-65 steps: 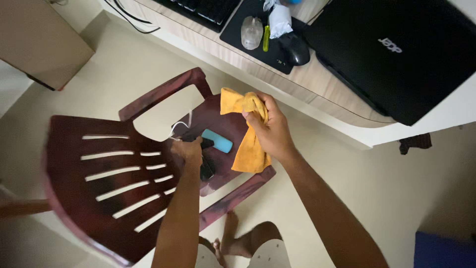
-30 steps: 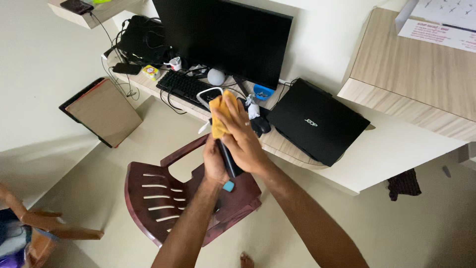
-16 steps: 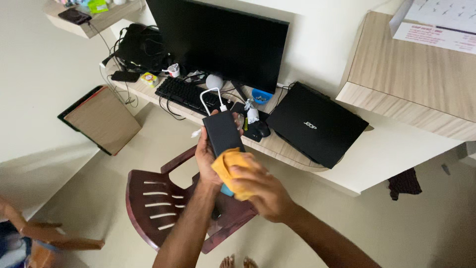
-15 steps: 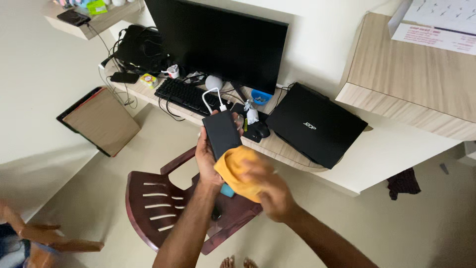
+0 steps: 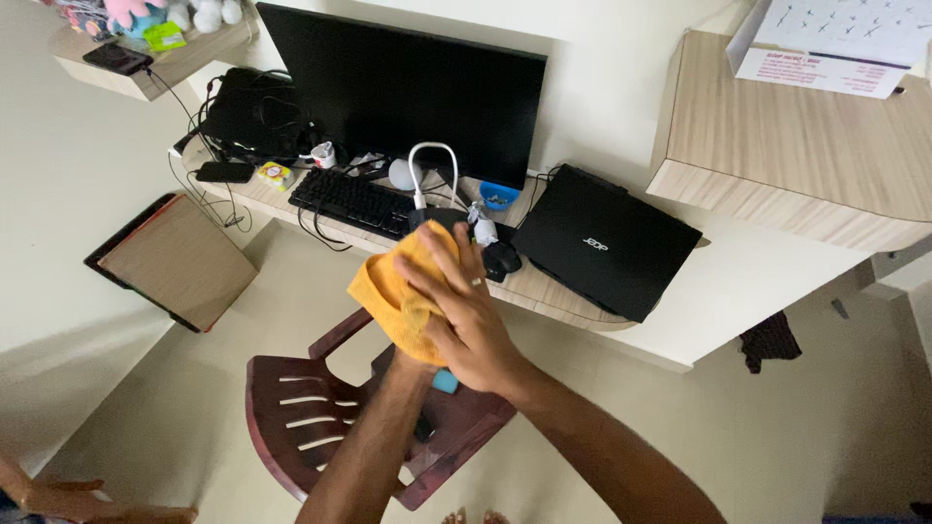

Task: The person wipes down a surface, a calendar, a portable charger, and a laptop using a cloth.

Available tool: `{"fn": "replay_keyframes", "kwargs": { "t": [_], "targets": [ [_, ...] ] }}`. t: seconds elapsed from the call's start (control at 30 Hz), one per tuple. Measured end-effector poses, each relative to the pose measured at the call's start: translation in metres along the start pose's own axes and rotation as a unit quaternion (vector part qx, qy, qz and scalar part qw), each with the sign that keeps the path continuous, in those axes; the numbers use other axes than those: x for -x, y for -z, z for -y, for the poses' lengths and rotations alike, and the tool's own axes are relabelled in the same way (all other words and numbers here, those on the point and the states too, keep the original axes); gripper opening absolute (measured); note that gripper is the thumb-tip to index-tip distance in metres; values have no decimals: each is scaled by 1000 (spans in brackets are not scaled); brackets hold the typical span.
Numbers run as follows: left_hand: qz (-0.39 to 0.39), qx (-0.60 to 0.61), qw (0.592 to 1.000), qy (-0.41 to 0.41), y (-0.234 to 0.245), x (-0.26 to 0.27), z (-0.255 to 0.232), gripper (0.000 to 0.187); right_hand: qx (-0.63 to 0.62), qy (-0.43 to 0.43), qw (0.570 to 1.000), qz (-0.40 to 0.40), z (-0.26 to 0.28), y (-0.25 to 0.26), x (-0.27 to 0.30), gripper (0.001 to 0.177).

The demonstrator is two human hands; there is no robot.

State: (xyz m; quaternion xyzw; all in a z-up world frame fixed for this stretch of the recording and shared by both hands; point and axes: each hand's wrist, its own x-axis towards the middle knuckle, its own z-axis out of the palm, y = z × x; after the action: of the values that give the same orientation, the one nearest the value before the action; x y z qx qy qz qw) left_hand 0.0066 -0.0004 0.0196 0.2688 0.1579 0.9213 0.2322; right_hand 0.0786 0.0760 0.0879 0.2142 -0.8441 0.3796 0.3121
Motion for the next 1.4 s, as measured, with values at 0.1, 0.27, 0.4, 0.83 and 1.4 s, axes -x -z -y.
{"fn": "replay_keyframes", "kwargs": {
  "t": [0.1,0.27,0.4,0.83,1.4],
  "targets": [
    [39,26,999,-10,6,11,-7,62,74,-4,997,-38,-18,-9,-22,62],
    [-76,30,997,4,15,19,-10,57,-30,-44,997,-53,-27,-5,-40,53],
    [-14,86,995,-42,13,10,-24,57,-43,-43,997,-37,-4,-17,-12,56],
    [-14,29,999,-29,-50,-38,-71,66,-113,-185,940,-264,-43,41,28,26],
    [62,-97,993,22,-94,-65,-11,78,240,-233,941,51,58,120,-35,103]
  ]
}}
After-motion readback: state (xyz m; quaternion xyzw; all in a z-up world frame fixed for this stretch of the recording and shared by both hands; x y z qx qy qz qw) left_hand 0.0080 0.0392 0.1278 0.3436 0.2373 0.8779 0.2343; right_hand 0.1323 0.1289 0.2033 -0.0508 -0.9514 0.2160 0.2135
